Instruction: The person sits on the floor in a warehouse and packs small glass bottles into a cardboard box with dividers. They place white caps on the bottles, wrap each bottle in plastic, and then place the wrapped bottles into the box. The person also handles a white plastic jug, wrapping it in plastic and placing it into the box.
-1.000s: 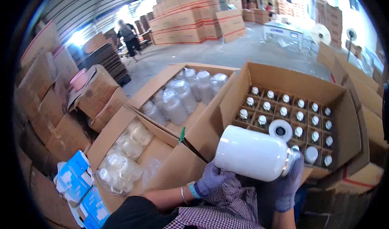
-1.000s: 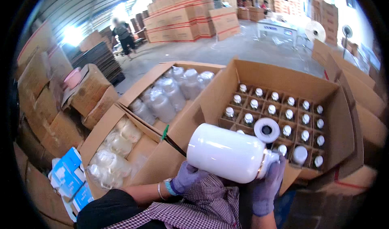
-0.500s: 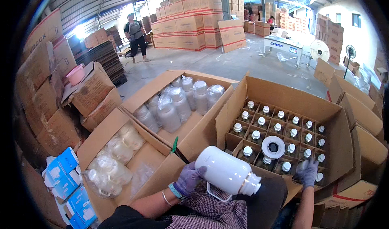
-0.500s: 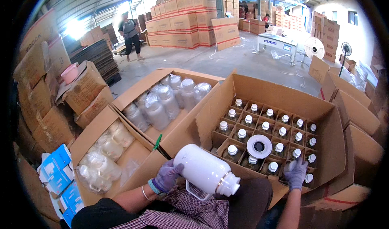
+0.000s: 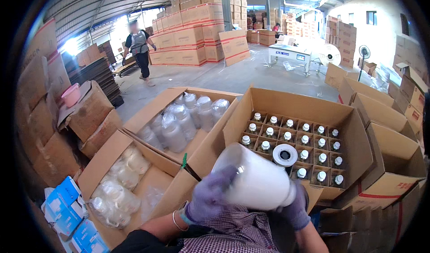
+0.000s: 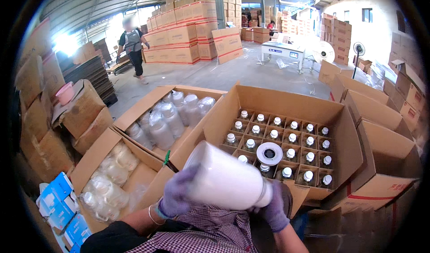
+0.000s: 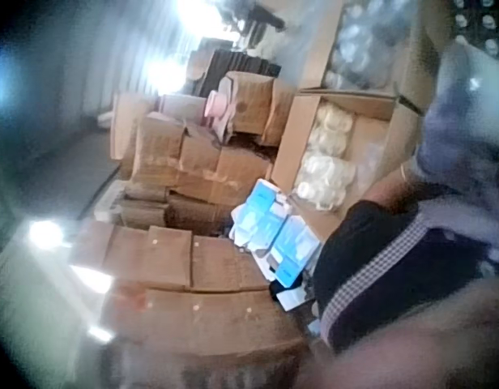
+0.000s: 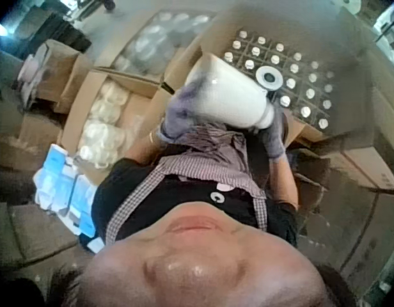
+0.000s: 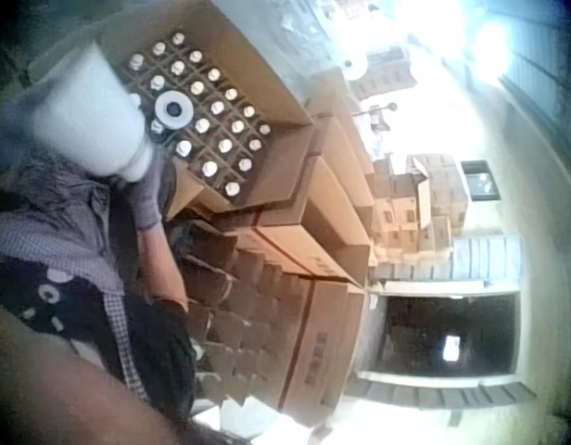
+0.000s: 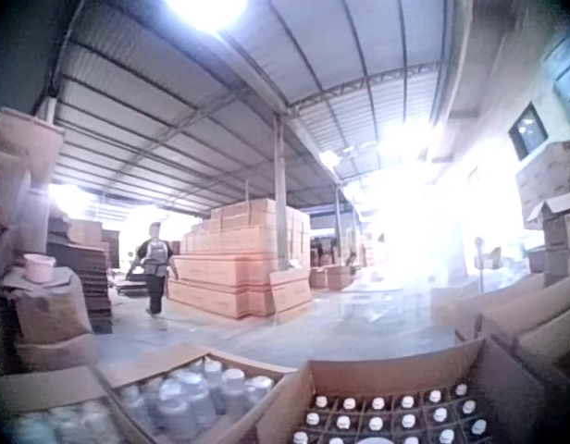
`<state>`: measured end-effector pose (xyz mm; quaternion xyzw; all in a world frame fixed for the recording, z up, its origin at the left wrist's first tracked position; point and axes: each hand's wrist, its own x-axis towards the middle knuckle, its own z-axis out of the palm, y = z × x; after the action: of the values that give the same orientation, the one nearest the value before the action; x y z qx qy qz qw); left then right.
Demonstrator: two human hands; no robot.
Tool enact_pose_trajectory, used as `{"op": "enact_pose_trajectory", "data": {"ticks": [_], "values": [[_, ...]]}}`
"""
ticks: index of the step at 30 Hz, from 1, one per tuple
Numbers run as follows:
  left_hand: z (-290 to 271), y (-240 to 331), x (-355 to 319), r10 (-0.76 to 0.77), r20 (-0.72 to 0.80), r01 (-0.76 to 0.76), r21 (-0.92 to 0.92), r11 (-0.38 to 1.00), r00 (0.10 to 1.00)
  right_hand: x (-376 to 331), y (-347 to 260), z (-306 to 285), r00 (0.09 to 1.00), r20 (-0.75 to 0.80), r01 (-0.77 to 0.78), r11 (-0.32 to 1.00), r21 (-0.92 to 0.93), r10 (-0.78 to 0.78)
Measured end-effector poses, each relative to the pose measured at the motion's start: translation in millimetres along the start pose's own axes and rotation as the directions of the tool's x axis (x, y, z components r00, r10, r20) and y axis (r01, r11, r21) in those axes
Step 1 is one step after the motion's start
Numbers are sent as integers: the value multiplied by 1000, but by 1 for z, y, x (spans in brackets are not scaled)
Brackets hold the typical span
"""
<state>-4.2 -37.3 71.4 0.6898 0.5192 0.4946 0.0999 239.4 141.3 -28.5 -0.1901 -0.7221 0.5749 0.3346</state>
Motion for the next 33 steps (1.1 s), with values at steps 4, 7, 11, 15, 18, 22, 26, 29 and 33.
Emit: {"op": "enact_pose_trajectory", "data": {"ticks": [4,7,11,15,18,22,26,29,33], "values": [[-17,48,29,402,459,-514,148,845,792,-23,40,22,969,187,-209,939,274,162],[-25,30,34,312,206,-318,-3,948,928,-39,17,29,999,-14,-42,998,48,43],[-27,2,8,-398,-101,320,-433,843,912,-52,-15,24,921,-220,309,947,-91,-322],[-15,-11,1,-168,-129,136,-228,964,977,-42,-24,11,991,48,-123,992,-16,123],[-8,-10,12,73,-99,-84,-117,990,992,-53,17,15,984,99,-160,976,150,146],[-14,-15,-4,-464,-105,345,-529,775,880,-40,4,9,970,8,-223,873,433,244],[3,-20,-11,-624,-73,364,-756,543,778,-44,-22,33,816,-303,369,848,-381,-492],[16,-27,-13,-413,-207,333,-334,882,887,-50,10,33,951,-253,-77,930,358,176],[-3,-23,3,-106,-176,85,-124,989,979,-51,21,18,910,166,-397,683,613,380]]}}
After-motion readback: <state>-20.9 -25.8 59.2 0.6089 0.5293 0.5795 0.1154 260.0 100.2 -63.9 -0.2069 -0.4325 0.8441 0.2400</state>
